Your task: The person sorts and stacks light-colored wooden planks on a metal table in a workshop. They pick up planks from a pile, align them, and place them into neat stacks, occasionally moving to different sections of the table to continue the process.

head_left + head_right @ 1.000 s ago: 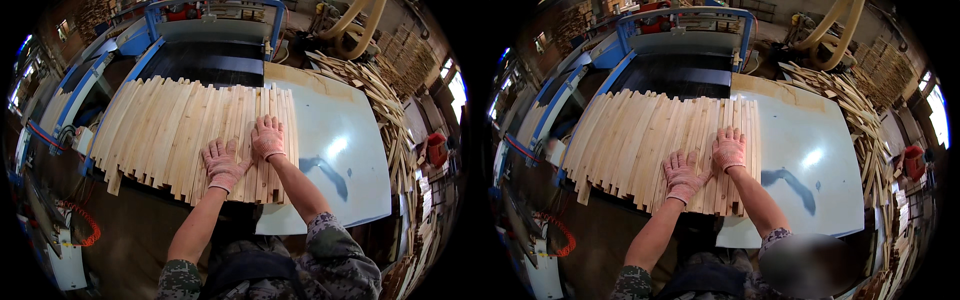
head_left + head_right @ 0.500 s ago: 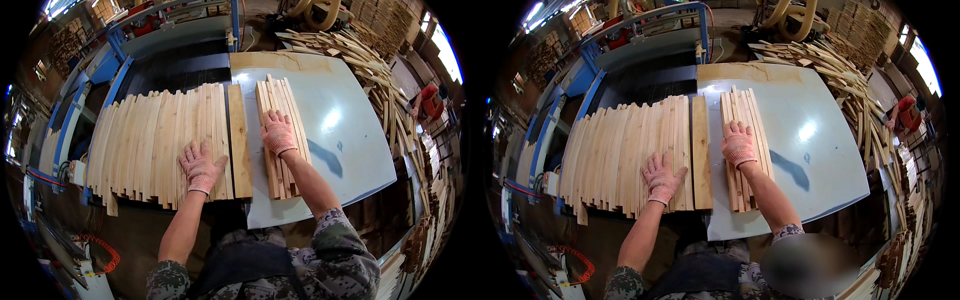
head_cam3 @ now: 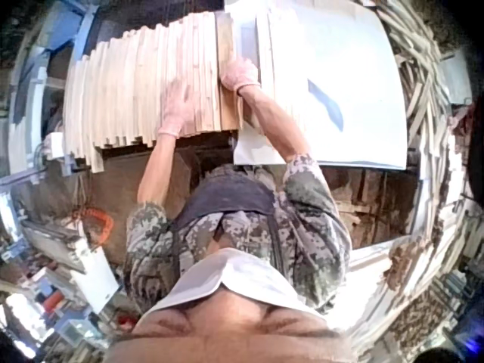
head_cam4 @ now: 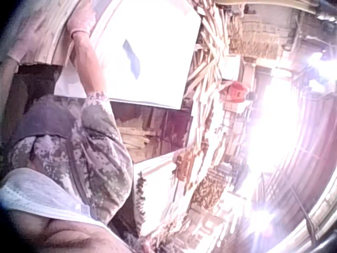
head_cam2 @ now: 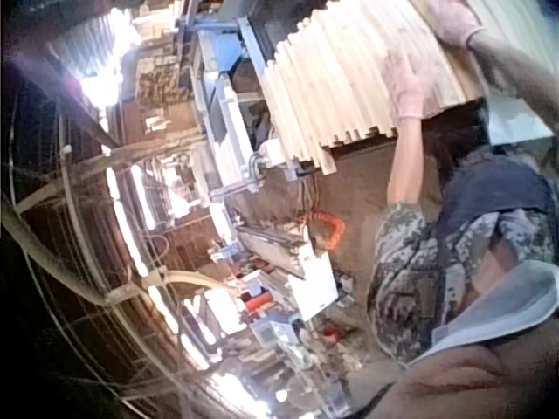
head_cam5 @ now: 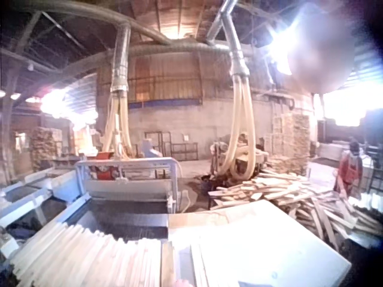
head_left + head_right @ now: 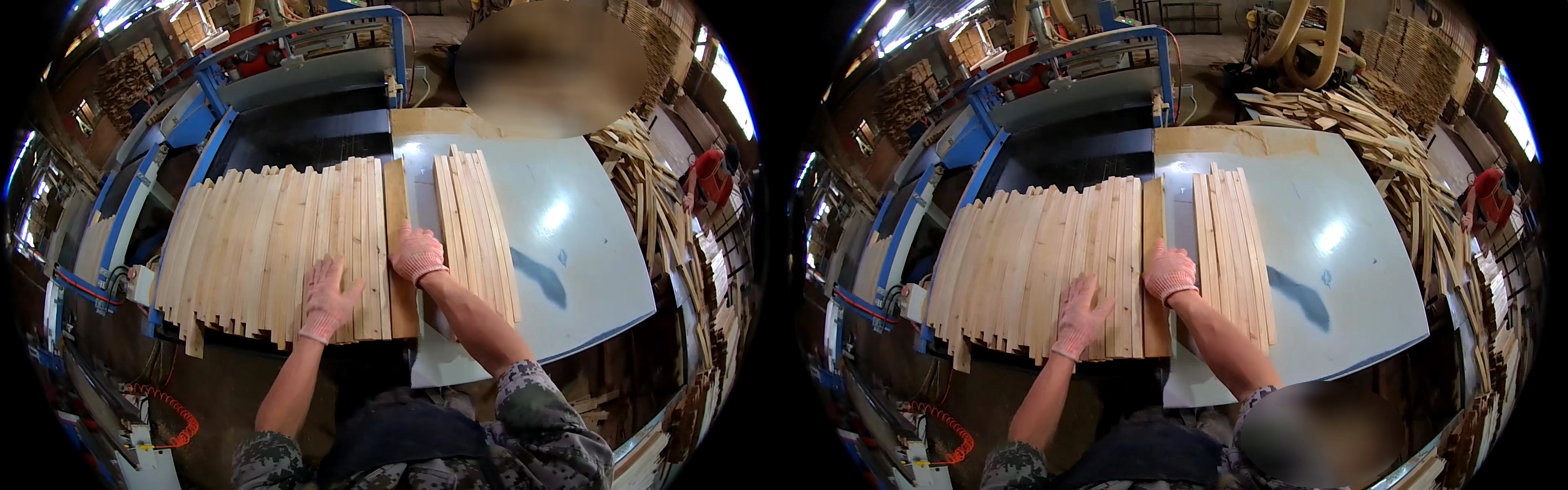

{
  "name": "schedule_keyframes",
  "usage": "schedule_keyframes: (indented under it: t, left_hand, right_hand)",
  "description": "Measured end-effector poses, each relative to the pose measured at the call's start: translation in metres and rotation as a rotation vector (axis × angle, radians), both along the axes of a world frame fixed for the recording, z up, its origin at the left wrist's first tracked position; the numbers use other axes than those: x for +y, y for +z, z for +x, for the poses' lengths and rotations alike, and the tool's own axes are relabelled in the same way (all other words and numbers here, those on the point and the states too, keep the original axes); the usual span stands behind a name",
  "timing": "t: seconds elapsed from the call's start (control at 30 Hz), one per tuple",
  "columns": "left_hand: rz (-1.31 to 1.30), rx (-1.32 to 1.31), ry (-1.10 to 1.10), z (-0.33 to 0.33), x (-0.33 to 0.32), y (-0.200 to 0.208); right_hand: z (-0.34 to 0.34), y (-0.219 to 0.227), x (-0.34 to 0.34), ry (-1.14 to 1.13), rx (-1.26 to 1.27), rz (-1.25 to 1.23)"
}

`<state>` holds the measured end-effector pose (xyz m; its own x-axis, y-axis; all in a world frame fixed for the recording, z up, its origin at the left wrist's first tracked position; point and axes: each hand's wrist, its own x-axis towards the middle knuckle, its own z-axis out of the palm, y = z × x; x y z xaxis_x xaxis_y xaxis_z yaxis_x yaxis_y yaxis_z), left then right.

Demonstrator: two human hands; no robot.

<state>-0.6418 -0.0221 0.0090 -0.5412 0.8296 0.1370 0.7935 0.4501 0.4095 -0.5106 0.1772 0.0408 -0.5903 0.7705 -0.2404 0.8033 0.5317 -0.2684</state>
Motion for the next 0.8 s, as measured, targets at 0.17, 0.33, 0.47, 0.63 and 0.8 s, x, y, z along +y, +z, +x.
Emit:
schedule_keyframes:
  t: [0.17,0.33,0.47,0.63,0.8]
  left_hand:
    - [0.425,-0.164,-0.025,-0.03,-0.066,0.0]
    - [0.509,-0.188,0.174,-0.112,-0.141,-0.015]
    - [0.534,-0.156,0.434,-0.224,-0.254,-0.023]
    - [0.261,0.187,0.664,-0.31,-0.341,0.02]
    - [-0.102,0.355,0.948,-0.384,-0.382,0.062]
  right_hand:
    - [-0.007,-0.034,0.007,-0.17,0.279,-0.082]
    - [0.003,-0.053,0.018,-0.275,0.482,0.092]
    - [0.013,-0.018,0.006,-0.203,0.279,0.286]
    - [0.047,-0.011,-0.01,-0.142,0.154,0.586]
    - [0.05,-0.032,-0.033,-0.107,0.081,0.71]
